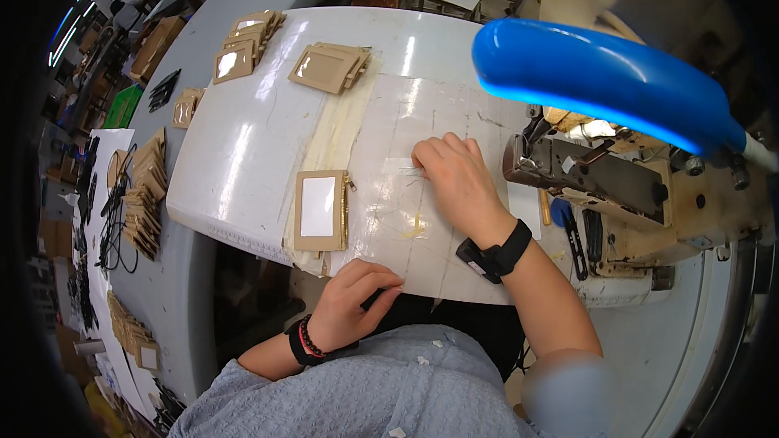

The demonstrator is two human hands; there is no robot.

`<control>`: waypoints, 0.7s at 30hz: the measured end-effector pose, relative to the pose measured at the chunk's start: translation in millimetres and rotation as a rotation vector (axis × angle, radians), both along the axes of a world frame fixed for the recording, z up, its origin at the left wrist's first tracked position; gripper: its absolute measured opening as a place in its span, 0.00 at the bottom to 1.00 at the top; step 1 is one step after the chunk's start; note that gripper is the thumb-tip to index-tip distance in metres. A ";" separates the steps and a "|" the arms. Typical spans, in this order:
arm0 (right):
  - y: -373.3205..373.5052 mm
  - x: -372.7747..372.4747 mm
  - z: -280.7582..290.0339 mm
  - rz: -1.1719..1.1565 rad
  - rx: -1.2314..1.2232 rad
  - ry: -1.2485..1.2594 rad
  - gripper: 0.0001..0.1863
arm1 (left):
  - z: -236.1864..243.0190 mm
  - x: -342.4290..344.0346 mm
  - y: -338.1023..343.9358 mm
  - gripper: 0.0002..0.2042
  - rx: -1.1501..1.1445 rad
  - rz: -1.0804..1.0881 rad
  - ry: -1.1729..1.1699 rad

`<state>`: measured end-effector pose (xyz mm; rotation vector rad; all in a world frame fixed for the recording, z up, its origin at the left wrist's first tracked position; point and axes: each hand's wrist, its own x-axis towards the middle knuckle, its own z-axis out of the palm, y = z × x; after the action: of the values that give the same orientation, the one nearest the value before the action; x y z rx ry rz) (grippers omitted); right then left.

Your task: The person is working at a sewing machine in a factory setting, handling small beige pouches with gold zippers. They manipulate the zipper pull and inspect the pouch, then use scissors to trim a thread. The person also picks up a pin from the table and handles it with their fingers.

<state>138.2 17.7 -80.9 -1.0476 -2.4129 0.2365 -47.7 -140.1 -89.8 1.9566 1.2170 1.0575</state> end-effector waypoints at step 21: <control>-5.1 -10.3 1.1 -0.050 0.025 -0.135 0.07 | -19.5 2.7 3.4 0.07 0.091 0.003 -0.013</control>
<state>127.9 12.6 -79.8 -1.1443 -2.4984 0.1214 -45.0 -136.7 -109.3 2.0141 1.1839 1.1431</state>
